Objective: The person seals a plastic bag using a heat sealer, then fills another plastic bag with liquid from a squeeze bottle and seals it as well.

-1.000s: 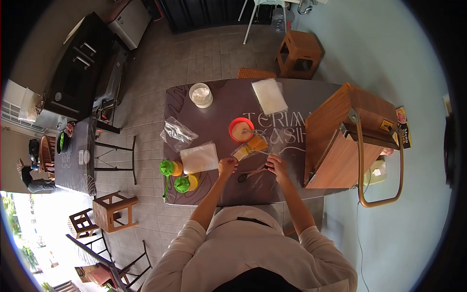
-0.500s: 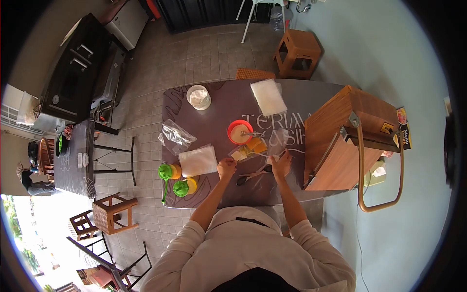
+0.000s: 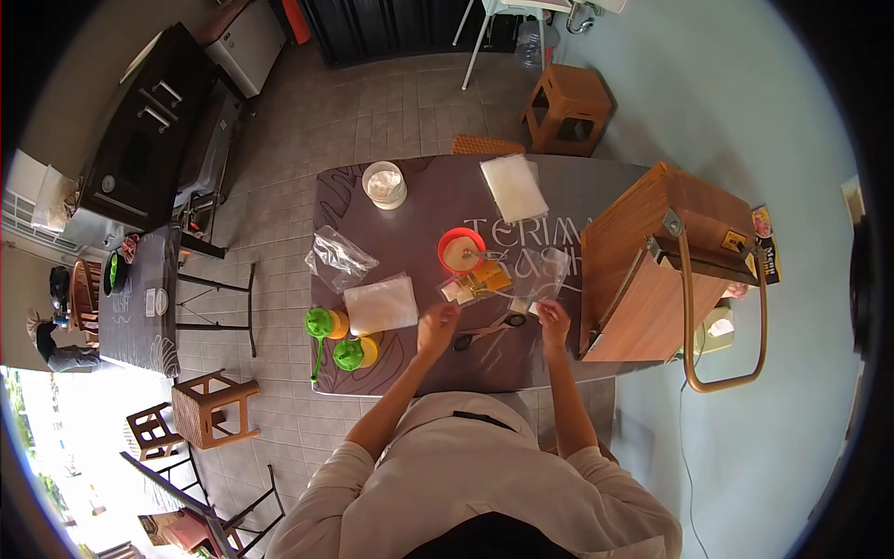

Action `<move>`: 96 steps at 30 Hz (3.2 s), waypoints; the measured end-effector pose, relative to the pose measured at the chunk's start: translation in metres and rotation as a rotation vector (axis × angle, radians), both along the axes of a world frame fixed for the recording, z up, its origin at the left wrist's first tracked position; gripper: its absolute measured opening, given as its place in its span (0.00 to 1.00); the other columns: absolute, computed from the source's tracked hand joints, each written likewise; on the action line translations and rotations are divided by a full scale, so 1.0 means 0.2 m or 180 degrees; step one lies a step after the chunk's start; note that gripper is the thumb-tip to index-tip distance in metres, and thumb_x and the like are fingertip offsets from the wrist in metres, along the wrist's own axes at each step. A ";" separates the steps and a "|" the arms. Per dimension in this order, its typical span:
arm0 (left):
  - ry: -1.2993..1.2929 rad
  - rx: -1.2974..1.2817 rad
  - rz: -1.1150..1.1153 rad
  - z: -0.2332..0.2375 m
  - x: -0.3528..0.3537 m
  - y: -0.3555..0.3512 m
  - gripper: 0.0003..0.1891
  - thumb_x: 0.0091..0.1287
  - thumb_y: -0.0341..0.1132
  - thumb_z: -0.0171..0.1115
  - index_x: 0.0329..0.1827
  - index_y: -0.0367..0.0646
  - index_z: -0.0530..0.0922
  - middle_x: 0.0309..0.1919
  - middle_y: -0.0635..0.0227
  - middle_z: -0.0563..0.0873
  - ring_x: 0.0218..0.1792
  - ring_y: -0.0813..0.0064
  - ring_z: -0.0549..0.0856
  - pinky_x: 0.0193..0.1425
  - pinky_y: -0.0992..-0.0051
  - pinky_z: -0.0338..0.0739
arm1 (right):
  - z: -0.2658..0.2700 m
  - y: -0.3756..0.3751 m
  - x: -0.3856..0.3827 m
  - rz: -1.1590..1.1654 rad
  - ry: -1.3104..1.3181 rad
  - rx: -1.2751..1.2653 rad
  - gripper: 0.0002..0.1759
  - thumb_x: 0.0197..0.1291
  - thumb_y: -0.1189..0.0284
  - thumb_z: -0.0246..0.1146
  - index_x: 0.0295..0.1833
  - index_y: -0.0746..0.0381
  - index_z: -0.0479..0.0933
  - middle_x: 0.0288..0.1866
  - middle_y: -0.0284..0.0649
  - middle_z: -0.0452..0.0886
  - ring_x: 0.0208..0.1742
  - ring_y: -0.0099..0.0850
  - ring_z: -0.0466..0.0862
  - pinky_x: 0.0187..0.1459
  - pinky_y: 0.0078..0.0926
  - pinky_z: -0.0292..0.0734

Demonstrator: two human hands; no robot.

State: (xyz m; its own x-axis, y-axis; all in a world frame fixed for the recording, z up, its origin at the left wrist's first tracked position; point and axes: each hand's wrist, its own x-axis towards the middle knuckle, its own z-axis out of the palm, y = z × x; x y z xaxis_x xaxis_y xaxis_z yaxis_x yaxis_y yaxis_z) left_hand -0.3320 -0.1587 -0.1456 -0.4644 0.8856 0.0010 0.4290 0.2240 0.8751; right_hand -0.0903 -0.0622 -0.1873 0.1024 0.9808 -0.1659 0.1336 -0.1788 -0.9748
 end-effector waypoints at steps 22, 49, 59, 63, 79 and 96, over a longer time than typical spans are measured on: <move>-0.1998 0.0203 -0.0821 0.48 -0.04 -0.38 0.08 0.55 0.31 0.66 0.37 0.38 0.82 0.31 0.57 0.84 0.27 0.79 0.83 0.30 0.77 0.75 | 0.86 -0.43 -0.52 0.2454 -0.0538 0.0746 0.07 0.49 0.70 0.67 0.32 0.63 0.81 0.30 0.37 0.83 0.30 0.25 0.82 0.33 0.21 0.74; -0.0807 0.0274 -0.1335 0.53 -0.16 -0.39 0.09 0.56 0.29 0.64 0.39 0.38 0.81 0.29 0.61 0.83 0.31 0.74 0.82 0.36 0.76 0.74 | 1.15 -0.39 -0.51 0.3198 -0.1139 0.1408 0.05 0.53 0.75 0.62 0.36 0.65 0.78 0.26 0.39 0.79 0.24 0.30 0.77 0.27 0.24 0.71; -0.1484 0.0565 -0.1378 0.53 -0.11 -0.37 0.08 0.61 0.31 0.61 0.37 0.34 0.79 0.27 0.59 0.81 0.27 0.78 0.78 0.33 0.76 0.72 | 1.20 -0.36 -0.52 0.3151 -0.0906 0.1302 0.05 0.53 0.76 0.62 0.35 0.66 0.78 0.24 0.38 0.78 0.23 0.25 0.76 0.28 0.20 0.70; -0.1396 0.0264 -0.1293 0.58 -0.11 -0.36 0.07 0.58 0.31 0.64 0.35 0.36 0.82 0.27 0.61 0.84 0.29 0.81 0.80 0.35 0.78 0.74 | 1.25 -0.34 -0.52 0.3097 -0.0896 0.1164 0.04 0.52 0.77 0.62 0.34 0.65 0.78 0.24 0.37 0.79 0.24 0.25 0.76 0.28 0.20 0.71; -0.0172 0.1188 -0.1626 0.63 -0.14 -0.34 0.09 0.51 0.24 0.65 0.37 0.38 0.81 0.31 0.62 0.84 0.34 0.65 0.83 0.38 0.72 0.78 | 1.33 -0.34 -0.45 0.3727 -0.2031 0.1897 0.08 0.44 0.76 0.63 0.33 0.57 0.82 0.35 0.31 0.80 0.34 0.30 0.80 0.36 0.29 0.73; -0.0264 0.0616 -0.1890 0.60 -0.19 -0.37 0.11 0.56 0.29 0.63 0.42 0.38 0.80 0.35 0.60 0.83 0.36 0.60 0.82 0.40 0.69 0.77 | 1.32 -0.36 -0.42 0.3617 -0.2138 0.1503 0.07 0.48 0.75 0.61 0.34 0.61 0.82 0.29 0.38 0.81 0.29 0.36 0.80 0.31 0.29 0.73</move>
State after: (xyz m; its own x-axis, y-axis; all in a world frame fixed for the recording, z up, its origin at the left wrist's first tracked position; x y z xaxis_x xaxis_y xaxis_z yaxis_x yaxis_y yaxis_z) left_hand -0.3691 -0.2328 -0.0255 0.1010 0.9799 0.1721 0.3605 -0.1973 0.9117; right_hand -0.1747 -0.1349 0.0777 -0.8477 0.5291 -0.0381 0.4411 0.6632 -0.6047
